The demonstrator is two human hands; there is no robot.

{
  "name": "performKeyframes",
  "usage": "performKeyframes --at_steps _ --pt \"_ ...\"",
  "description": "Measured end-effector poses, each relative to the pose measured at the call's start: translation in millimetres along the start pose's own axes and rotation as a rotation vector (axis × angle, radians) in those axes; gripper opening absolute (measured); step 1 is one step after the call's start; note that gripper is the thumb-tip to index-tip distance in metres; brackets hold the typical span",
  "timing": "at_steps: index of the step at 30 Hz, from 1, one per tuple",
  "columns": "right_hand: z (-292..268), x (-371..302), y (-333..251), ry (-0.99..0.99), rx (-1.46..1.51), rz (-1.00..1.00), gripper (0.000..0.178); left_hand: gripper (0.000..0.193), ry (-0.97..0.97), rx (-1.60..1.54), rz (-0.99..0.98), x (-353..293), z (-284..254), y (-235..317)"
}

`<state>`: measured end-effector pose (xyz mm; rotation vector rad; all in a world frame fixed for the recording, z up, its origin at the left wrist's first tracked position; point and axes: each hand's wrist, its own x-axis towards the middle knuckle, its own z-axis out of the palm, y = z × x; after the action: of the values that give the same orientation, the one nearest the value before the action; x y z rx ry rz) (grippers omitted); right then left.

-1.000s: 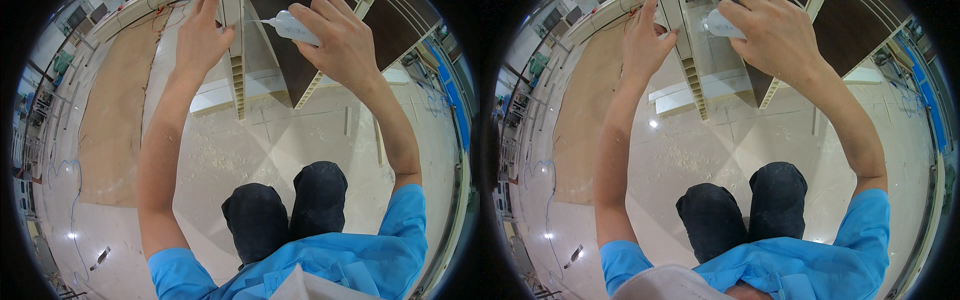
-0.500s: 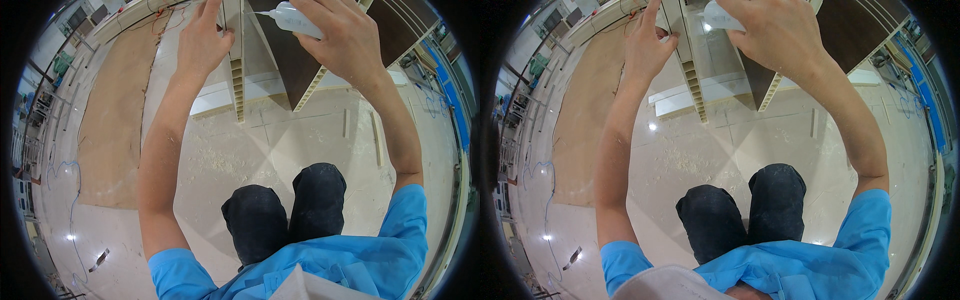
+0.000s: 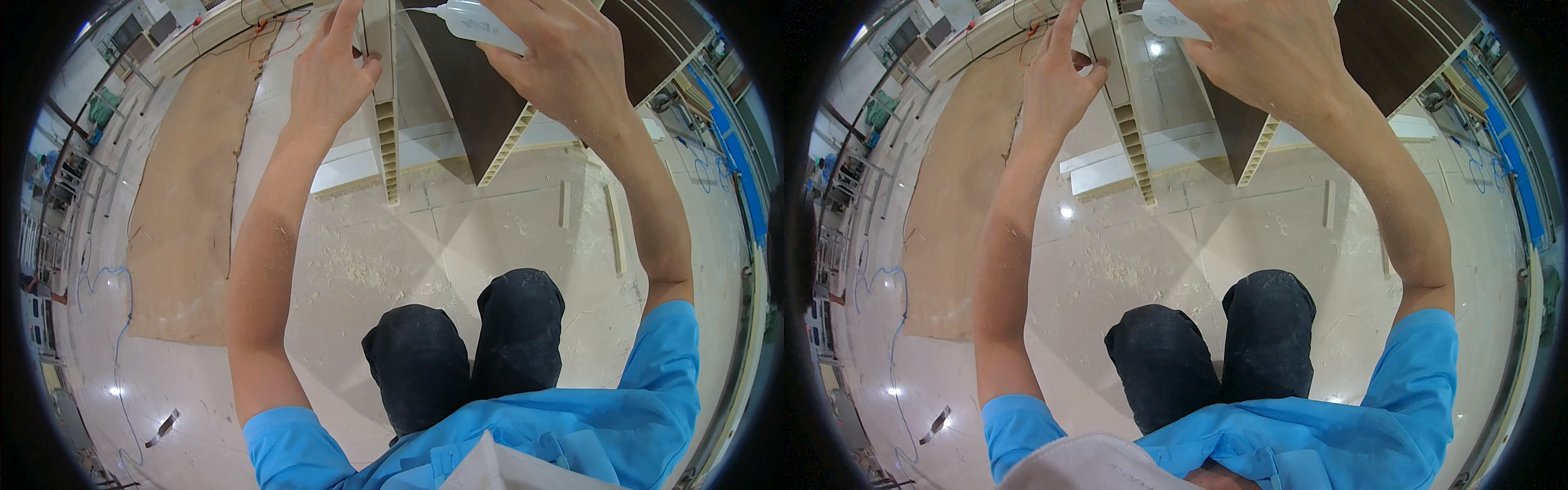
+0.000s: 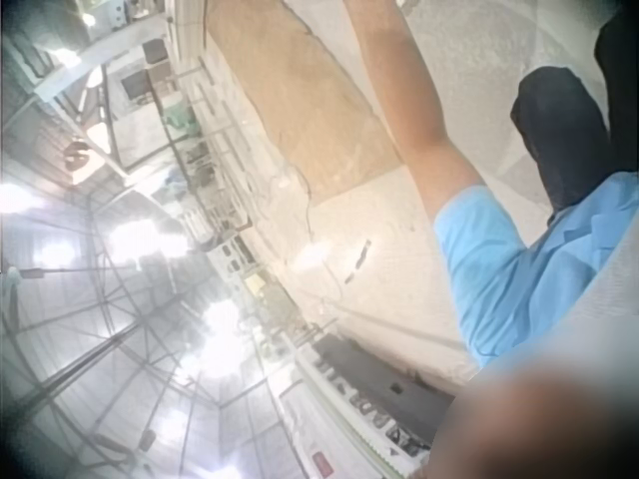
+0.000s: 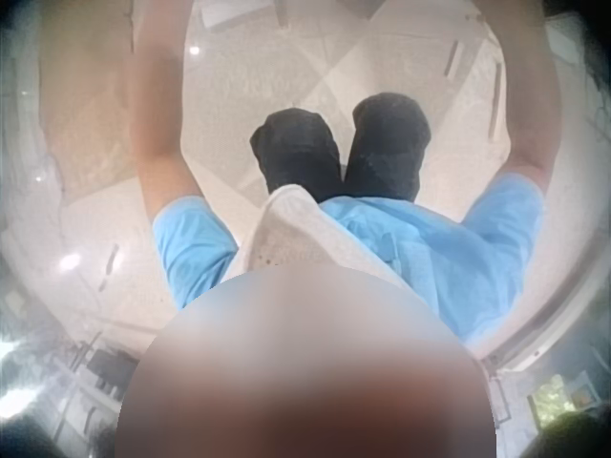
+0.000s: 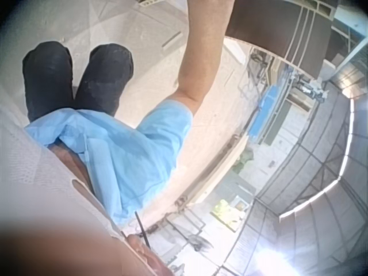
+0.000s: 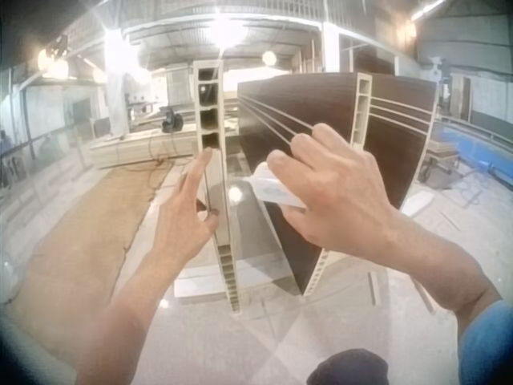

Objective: The person kneels on the floor and applies glue from a bottle into the grooves of a large wooden panel. They then insert thin wooden strips into the glued grooves and press them into place.

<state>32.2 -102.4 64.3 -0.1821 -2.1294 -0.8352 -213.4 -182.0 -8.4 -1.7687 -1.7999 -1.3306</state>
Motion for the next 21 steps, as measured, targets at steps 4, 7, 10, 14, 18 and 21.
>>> performKeyframes --at_steps 4,7,10,14,18,21 --pt "0.0 1.6 1.8 0.021 0.006 0.003 0.024 0.107 0.030 0.023 0.047 0.4 0.8 -0.4" --pt "0.8 1.7 4.0 0.039 0.005 0.012 0.024 0.108 0.034 -0.011 0.036 -0.1 2.6 -1.0" --pt "1.6 0.8 6.0 0.060 -0.001 0.029 0.025 0.107 0.002 -0.012 -0.015 -0.5 3.3 -0.9" --pt "1.2 -6.5 4.8 0.064 0.061 0.103 0.032 0.107 0.024 0.019 0.025 0.9 1.9 3.1" --pt "-2.1 -37.5 -1.2 0.002 0.128 0.269 0.037 0.105 -0.031 0.094 -0.071 1.6 -1.9 8.8" --pt "12.4 -66.3 -7.5 0.071 0.266 0.405 0.049 0.103 -0.023 0.082 0.012 1.6 -2.7 8.5"
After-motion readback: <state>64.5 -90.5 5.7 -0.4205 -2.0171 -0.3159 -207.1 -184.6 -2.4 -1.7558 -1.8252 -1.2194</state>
